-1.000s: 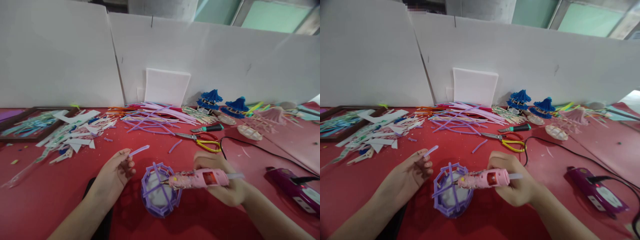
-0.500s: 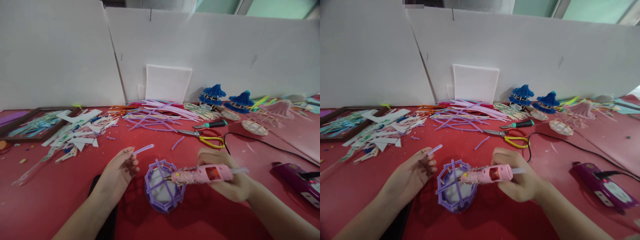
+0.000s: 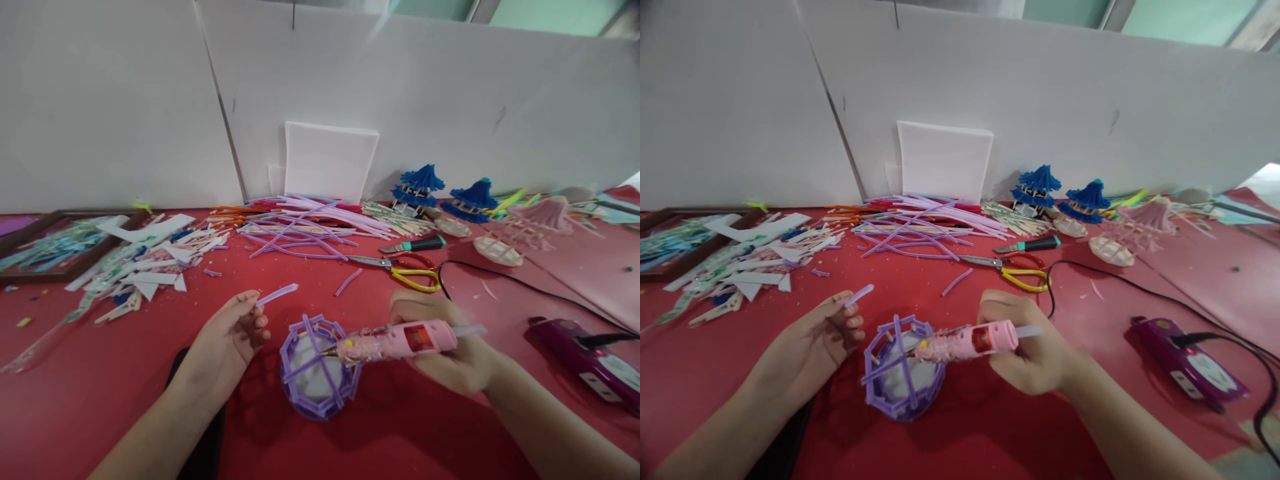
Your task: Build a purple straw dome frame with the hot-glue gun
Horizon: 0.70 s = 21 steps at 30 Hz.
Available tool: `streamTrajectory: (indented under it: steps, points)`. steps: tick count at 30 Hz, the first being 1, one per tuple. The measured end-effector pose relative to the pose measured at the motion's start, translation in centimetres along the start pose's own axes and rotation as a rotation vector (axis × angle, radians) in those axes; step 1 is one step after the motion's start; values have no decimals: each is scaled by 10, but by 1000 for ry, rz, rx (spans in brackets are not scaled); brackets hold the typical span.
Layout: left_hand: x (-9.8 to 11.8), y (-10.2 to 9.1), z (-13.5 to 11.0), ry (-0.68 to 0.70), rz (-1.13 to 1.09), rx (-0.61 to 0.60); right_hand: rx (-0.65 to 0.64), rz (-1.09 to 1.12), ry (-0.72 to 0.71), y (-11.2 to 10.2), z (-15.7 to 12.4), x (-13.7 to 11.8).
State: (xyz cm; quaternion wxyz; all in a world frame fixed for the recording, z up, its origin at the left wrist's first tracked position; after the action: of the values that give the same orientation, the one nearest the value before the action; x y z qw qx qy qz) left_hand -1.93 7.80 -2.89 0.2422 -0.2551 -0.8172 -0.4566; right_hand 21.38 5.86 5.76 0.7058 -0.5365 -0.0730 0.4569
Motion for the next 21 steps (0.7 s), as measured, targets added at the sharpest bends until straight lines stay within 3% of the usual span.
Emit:
streamTrajectory:
  steps: [5,10,14,21]
  points:
    - [-1,2,1,-10,1,-14,-20,-8,-21,0,-1,1]
    - [-2,4,0,-20,6,-31,-42,63,-99,-14,-10,0]
    - [-1,6,-1,-18,8,-33,-56,68,-23,-18,-27,3]
    - [-2,4,0,-20,25,-30,-7,76,105,-8,-58,3]
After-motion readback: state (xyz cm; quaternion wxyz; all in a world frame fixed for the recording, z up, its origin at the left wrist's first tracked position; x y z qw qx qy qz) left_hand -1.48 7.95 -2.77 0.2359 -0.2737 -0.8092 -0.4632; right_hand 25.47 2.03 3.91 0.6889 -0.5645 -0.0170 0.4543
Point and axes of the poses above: each hand's wrist, its own z-axis towards the middle knuckle, its own y-axis out of the palm, x = y × z, the point moved 9 cm from there along z, towards the middle knuckle, and after that the axes turned 15 degrees about -z, right-handed, at the moved point
